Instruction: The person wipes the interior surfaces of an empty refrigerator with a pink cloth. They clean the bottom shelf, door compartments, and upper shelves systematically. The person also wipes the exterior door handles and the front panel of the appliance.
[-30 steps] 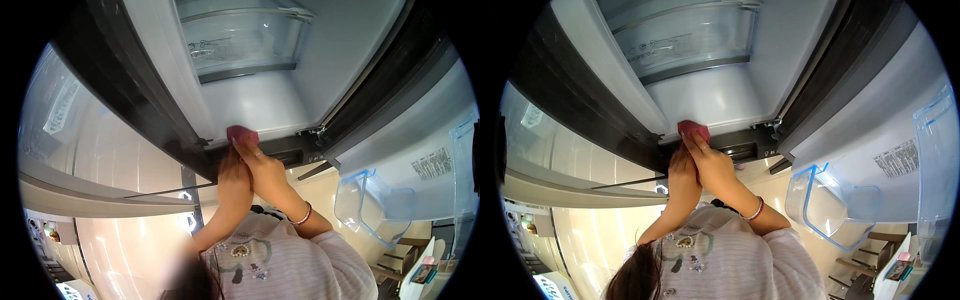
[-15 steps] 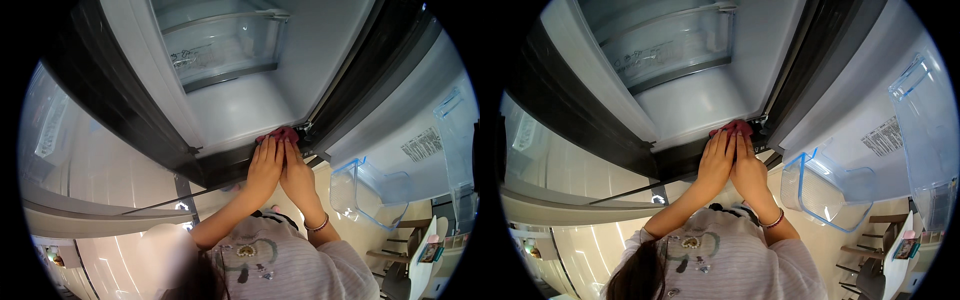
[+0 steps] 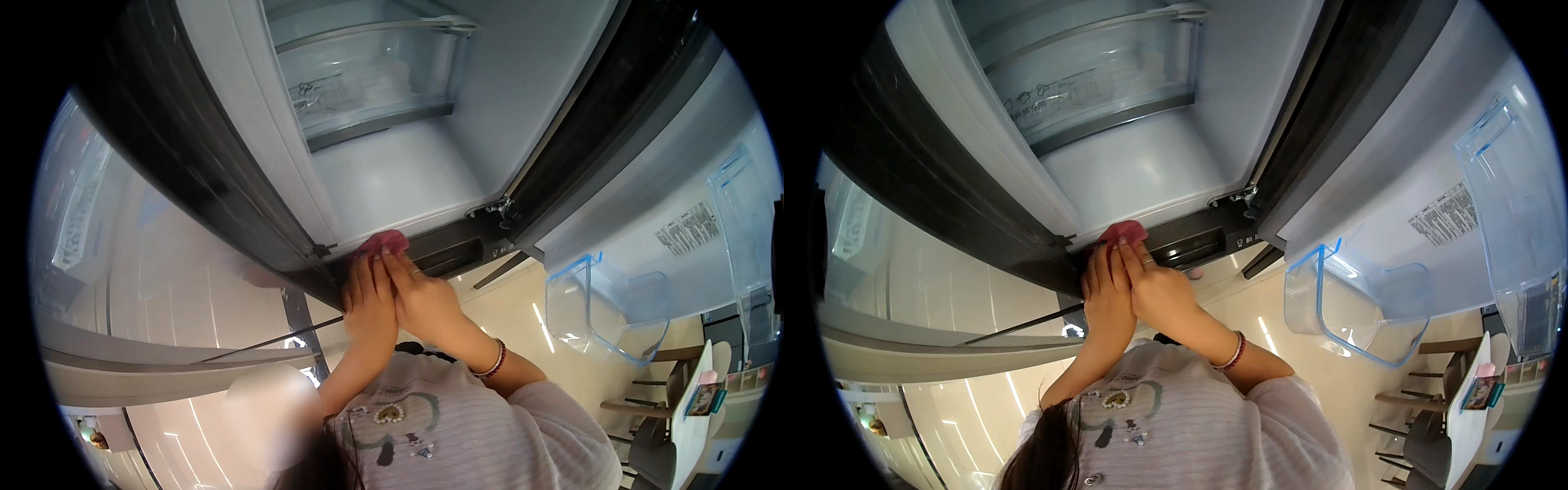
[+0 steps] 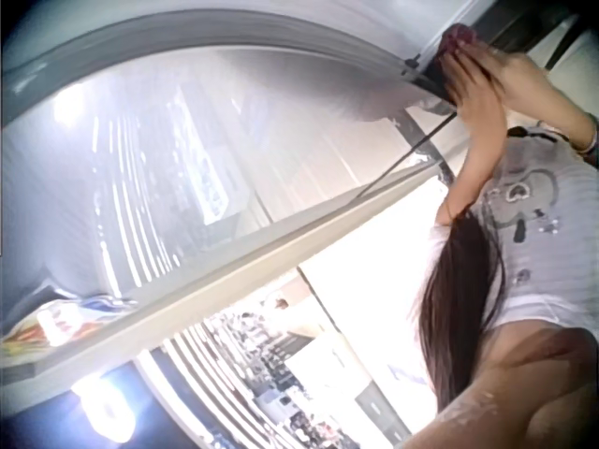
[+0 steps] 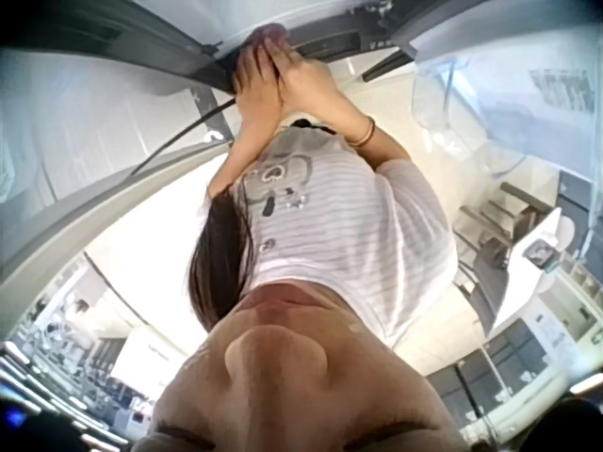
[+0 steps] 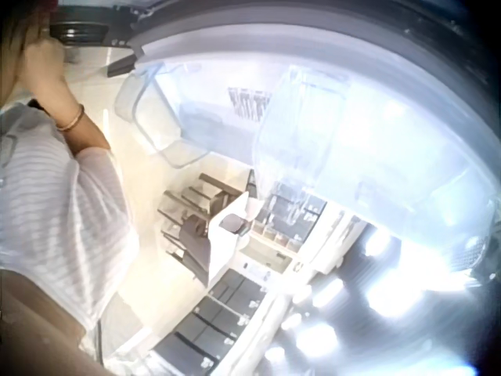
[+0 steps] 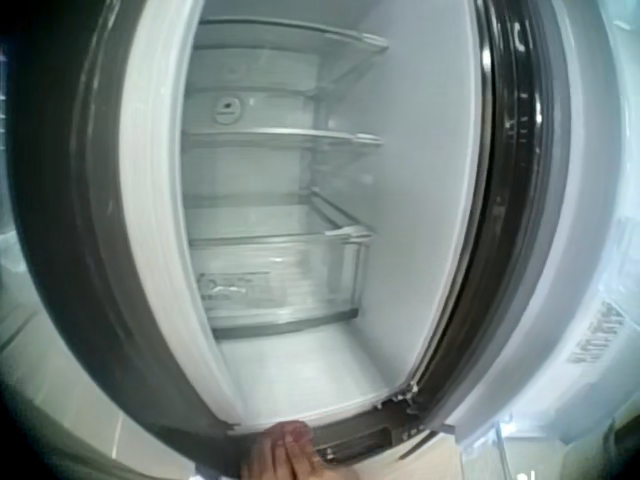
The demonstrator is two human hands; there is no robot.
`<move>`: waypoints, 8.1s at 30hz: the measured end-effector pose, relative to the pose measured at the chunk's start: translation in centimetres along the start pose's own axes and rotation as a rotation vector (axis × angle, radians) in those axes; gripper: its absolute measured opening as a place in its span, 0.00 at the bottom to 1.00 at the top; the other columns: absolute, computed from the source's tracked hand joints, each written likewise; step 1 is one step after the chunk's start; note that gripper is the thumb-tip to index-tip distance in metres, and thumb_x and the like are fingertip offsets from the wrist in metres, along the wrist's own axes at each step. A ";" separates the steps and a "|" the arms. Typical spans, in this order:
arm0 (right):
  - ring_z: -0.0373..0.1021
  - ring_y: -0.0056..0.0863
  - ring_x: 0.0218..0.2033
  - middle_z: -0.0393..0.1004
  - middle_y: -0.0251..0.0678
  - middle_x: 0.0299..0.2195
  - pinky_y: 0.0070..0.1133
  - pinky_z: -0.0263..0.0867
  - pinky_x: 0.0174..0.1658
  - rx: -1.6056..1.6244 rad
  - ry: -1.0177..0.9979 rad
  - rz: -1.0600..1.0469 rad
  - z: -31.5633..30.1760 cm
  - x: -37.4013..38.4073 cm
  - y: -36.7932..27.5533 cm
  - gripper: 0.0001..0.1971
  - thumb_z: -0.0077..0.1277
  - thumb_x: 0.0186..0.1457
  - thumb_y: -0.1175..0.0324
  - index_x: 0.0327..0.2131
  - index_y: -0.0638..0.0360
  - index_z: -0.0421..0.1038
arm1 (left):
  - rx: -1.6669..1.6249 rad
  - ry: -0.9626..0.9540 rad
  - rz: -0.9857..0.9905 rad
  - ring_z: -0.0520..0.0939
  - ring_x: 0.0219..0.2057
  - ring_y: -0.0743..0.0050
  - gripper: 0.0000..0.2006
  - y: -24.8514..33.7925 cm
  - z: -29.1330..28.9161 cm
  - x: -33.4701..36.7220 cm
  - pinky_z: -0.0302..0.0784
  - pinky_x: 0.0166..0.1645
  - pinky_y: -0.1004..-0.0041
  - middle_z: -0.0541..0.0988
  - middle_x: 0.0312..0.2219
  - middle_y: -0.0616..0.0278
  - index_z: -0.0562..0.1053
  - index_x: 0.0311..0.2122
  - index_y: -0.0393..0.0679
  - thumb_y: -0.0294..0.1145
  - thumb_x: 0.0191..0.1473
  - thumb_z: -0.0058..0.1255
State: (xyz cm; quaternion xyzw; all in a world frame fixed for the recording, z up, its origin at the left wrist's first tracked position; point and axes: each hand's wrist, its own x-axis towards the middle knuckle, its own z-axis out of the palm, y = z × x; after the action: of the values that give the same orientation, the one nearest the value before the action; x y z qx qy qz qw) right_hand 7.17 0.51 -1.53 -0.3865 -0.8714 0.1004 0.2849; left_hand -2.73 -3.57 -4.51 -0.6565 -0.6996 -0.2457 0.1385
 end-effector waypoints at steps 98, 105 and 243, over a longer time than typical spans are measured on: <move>0.60 0.12 0.11 0.71 0.30 0.22 0.13 0.56 0.11 1.217 -0.162 0.685 -6.5 -16.3 4.5 0.12 0.53 0.49 0.70 0.37 0.63 0.68 | -1.910 0.425 -0.783 0.68 0.49 0.61 0.29 -1.3 -5.2 -3.4 0.63 0.54 0.68 0.65 0.46 0.54 0.56 0.51 0.34 0.50 0.55 0.40; 0.59 0.11 0.10 0.68 0.28 0.18 0.13 0.55 0.11 1.244 -0.091 0.633 -8.7 -18.8 5.9 0.08 0.53 0.49 0.70 0.33 0.62 0.68 | -2.169 0.472 -0.960 0.64 0.53 0.61 0.38 -0.9 -6.9 -3.0 0.58 0.58 0.65 0.61 0.50 0.53 0.52 0.54 0.34 0.56 0.50 0.45; 0.68 0.29 0.38 0.70 0.41 0.39 0.24 0.65 0.43 1.895 -0.773 0.375 6.6 -0.6 -9.0 0.17 0.39 0.58 0.66 0.47 0.69 0.61 | -0.843 0.341 -1.201 0.74 0.28 0.79 0.12 -2.1 -12.4 -22.2 0.69 0.33 0.79 0.73 0.22 0.62 0.71 0.34 0.38 0.36 0.56 0.43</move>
State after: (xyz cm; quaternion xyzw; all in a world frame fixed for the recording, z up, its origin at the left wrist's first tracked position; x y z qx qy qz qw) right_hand -1.81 -5.76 -3.67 -0.0750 -0.3934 0.9034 0.1530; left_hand -4.15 -29.03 -5.93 -0.1122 -0.7530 -0.6241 -0.1758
